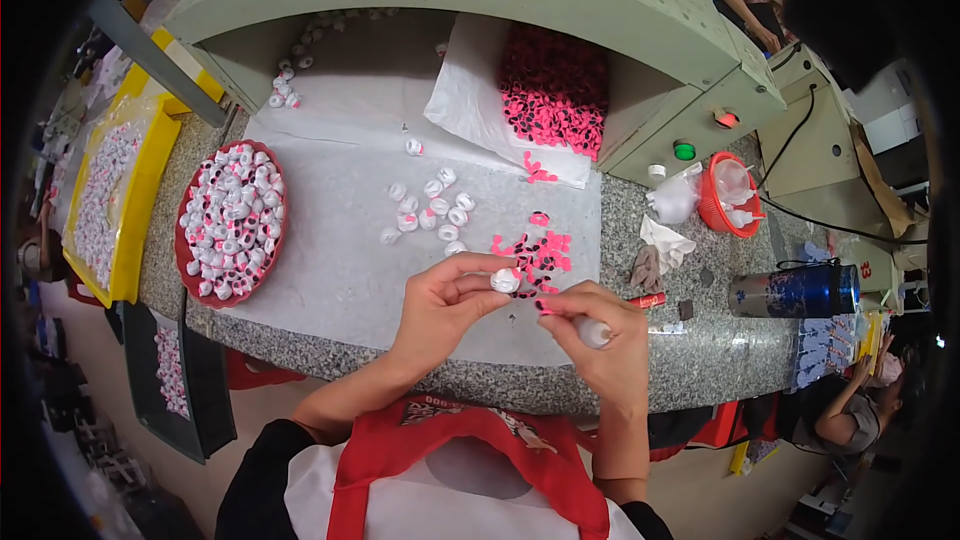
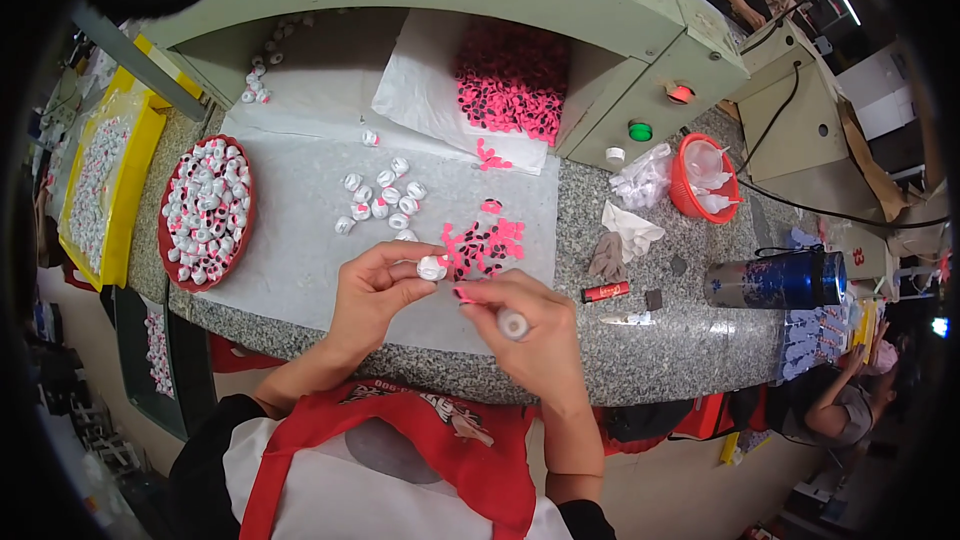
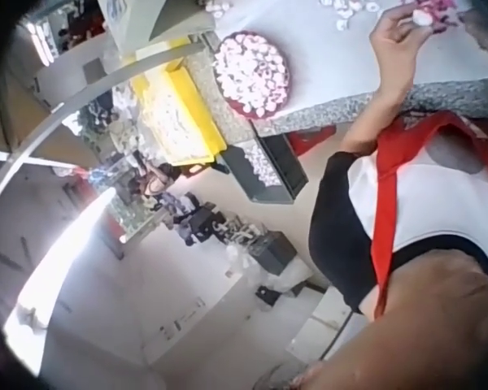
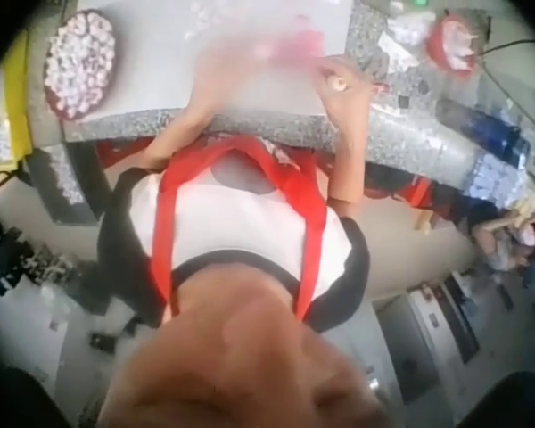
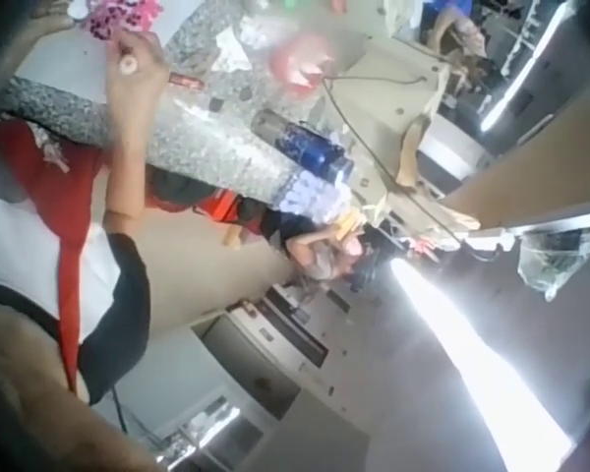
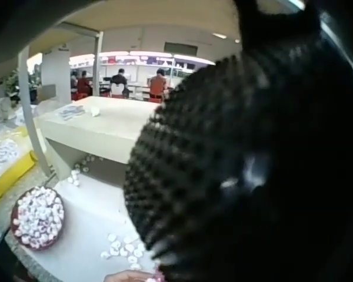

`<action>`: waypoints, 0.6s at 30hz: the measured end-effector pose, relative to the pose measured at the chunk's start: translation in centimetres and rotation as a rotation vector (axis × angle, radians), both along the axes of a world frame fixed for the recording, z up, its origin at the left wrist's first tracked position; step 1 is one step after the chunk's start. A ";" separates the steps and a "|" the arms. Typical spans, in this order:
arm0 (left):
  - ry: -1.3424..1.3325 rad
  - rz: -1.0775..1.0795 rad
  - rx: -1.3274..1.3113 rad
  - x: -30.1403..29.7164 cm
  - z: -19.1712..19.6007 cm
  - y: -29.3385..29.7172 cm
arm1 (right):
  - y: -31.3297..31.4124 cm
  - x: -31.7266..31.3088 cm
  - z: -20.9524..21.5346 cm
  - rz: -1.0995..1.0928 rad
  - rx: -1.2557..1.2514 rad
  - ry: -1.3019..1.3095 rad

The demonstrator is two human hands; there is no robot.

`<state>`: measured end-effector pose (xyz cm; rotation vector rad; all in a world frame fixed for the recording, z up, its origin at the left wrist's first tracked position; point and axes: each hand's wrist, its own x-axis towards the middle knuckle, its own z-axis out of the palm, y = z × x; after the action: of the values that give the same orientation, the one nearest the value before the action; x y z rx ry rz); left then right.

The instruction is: Assembling small plastic toy parts by applying adhesive and joining components.

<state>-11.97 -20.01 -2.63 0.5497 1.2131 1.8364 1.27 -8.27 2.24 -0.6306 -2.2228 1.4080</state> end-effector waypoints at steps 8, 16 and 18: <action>0.086 -0.084 0.117 -0.1 0.2 -0.7 | 0.0 -1.4 1.0 0.064 -0.164 -0.153; 0.081 -0.106 0.175 -0.2 0.9 -0.6 | -1.0 -1.6 0.8 -0.083 -0.176 -0.161; 0.059 -0.109 0.167 -0.3 0.5 -0.5 | -1.5 -1.7 0.3 -0.146 -0.135 -0.043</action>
<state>-12.25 -20.56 -2.17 0.7528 1.0526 1.8492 -0.43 -9.78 2.51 -0.8587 -2.0797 1.4902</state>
